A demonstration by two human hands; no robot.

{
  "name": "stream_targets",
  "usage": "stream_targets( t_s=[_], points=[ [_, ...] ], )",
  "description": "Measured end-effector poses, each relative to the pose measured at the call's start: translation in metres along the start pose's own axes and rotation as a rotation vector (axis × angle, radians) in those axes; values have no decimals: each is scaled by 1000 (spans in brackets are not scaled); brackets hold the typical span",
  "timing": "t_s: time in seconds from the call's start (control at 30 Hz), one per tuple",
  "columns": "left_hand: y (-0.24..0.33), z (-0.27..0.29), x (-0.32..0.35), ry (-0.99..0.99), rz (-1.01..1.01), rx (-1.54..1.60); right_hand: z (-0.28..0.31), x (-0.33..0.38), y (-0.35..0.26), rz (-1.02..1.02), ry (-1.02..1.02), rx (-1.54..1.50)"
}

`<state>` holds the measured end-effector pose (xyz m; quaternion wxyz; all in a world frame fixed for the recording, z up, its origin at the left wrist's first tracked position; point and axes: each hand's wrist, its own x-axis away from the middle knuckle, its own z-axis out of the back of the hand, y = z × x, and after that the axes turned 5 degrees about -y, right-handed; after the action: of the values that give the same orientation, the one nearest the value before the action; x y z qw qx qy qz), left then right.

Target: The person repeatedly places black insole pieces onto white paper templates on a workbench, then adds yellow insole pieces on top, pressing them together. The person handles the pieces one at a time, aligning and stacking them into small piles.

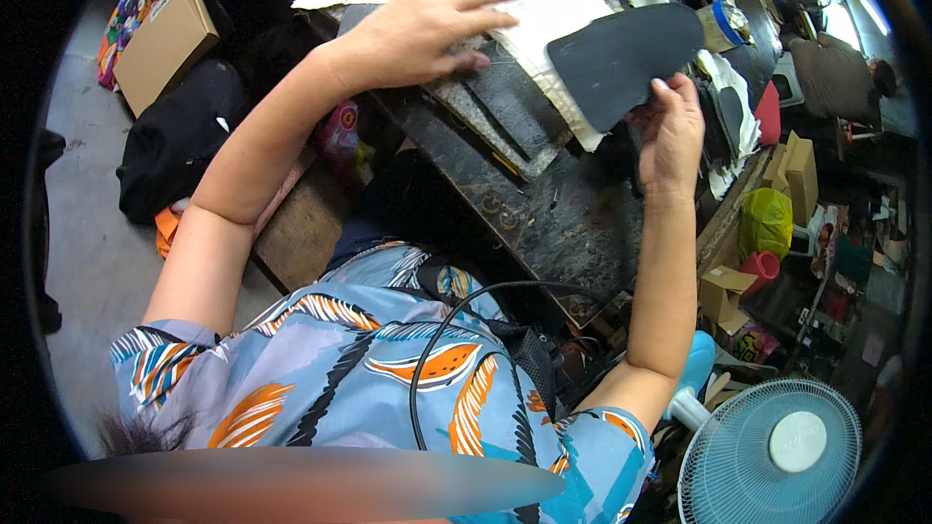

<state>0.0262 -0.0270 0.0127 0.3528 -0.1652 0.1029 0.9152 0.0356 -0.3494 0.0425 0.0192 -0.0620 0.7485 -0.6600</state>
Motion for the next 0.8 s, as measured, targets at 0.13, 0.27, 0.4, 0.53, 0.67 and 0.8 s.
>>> stream_targets(
  t_s=[0.13, 0.27, 0.4, 0.53, 0.67, 0.8],
  points=[
    [32, -9, 0, -71, 109, -1, 23, -9, -1, 141, 239, -150],
    [55, -9, -4, -31, 152, 28, 30, -13, -6, 161, 432, -348],
    [49, -9, -11, -28, 161, 57, 11, -5, -4, 138, 118, -350],
    [27, -12, -19, 51, -36, 84, -14, -3, -1, 127, 50, -225],
    [11, -12, -21, -183, 185, -76, -13, -10, -12, 87, 68, -90],
    [1, -6, -12, -93, 66, 272, -10, -13, -8, -19, -19, 47]
  ],
)
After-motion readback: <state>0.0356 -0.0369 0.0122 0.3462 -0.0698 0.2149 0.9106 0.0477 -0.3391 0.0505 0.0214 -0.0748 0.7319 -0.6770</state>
